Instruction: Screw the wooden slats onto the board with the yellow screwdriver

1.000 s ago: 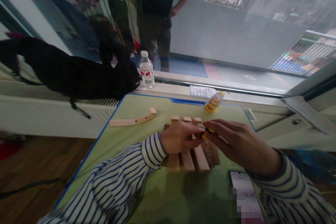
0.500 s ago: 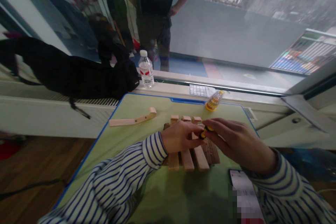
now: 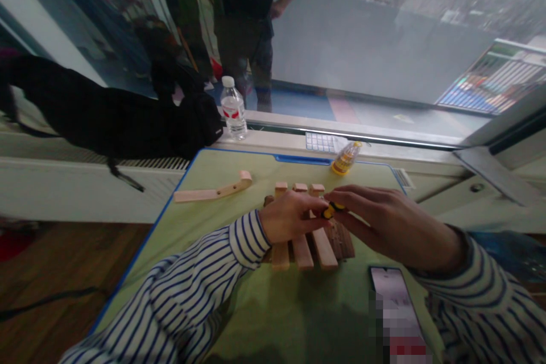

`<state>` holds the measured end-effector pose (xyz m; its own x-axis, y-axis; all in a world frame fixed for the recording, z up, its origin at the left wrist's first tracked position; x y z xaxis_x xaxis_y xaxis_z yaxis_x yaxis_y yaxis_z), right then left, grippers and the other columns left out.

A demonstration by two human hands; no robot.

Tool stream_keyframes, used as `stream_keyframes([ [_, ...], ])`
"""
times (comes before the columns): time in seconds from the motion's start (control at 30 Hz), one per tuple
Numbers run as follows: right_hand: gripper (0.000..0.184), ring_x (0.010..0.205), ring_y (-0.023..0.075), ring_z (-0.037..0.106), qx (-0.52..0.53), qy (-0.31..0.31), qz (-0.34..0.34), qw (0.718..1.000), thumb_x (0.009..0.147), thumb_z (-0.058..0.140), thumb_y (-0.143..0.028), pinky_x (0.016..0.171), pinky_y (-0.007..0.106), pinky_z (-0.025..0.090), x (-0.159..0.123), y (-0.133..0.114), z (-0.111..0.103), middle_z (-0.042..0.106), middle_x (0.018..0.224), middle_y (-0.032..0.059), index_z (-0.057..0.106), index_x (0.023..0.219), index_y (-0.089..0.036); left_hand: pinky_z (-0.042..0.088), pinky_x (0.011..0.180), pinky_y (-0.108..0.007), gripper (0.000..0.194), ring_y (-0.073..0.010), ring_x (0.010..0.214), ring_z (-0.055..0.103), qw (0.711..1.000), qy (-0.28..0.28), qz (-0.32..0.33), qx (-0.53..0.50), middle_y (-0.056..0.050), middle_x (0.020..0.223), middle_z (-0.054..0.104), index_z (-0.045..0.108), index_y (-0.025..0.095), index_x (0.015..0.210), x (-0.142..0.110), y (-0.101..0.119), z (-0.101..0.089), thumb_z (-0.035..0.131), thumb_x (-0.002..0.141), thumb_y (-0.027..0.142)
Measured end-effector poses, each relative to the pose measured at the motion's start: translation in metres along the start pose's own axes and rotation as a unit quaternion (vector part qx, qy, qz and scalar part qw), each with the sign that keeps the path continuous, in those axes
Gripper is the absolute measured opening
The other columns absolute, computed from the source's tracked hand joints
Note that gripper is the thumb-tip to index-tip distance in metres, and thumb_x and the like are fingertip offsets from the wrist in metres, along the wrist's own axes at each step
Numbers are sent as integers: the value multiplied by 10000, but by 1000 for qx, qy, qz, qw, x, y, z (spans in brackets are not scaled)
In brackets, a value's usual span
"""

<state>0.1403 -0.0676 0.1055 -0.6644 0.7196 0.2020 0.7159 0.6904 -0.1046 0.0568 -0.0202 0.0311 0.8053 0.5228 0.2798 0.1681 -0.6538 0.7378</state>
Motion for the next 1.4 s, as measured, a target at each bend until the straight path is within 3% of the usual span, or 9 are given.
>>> stream_keyframes([
  [0.4,283,884,183,637,5,13,27,1000,908,444,-295,760,323,516,-3,4,2,646,1081,76,498,1163,-185,361,639,-205,96,-101,705,508,999,-24,38,9,13,752,562,578,151,868,2,7,1,492,863,195],
  [0.7,264,853,171,644,-6,28,48,998,906,445,-272,742,321,520,-5,7,7,649,1058,56,489,1155,-196,391,690,-219,129,-116,748,543,999,-35,27,-6,-1,813,597,581,159,942,2,3,6,501,841,156],
  [1.07,262,876,173,633,1,16,55,998,911,431,-293,767,334,515,-4,7,7,648,1043,59,503,1136,-180,399,645,-191,175,-96,713,556,999,15,-29,-29,12,807,641,647,178,940,1,-5,-1,609,804,280],
  [1.27,418,996,193,595,7,-6,36,999,887,476,-340,835,355,502,-3,2,5,567,1223,79,413,1276,-199,406,657,-191,177,-93,718,559,999,6,-22,-49,10,847,649,642,189,978,-1,-5,0,580,829,262],
  [1.4,333,977,192,604,-1,-6,27,1000,900,449,-305,814,352,509,-3,-1,3,588,1190,79,468,1215,-199,386,625,-191,174,-91,681,540,999,1,-11,-31,12,772,624,647,171,929,-1,-2,-1,567,839,297],
])
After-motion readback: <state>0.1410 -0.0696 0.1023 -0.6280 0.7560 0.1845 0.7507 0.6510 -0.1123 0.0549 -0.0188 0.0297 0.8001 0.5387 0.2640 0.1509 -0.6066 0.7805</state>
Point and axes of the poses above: each hand's wrist, its own x-axis towards the middle knuckle, its own z-axis out of the palm, y = z × x, the point moved 7 cm from there along x, towards the middle knuckle
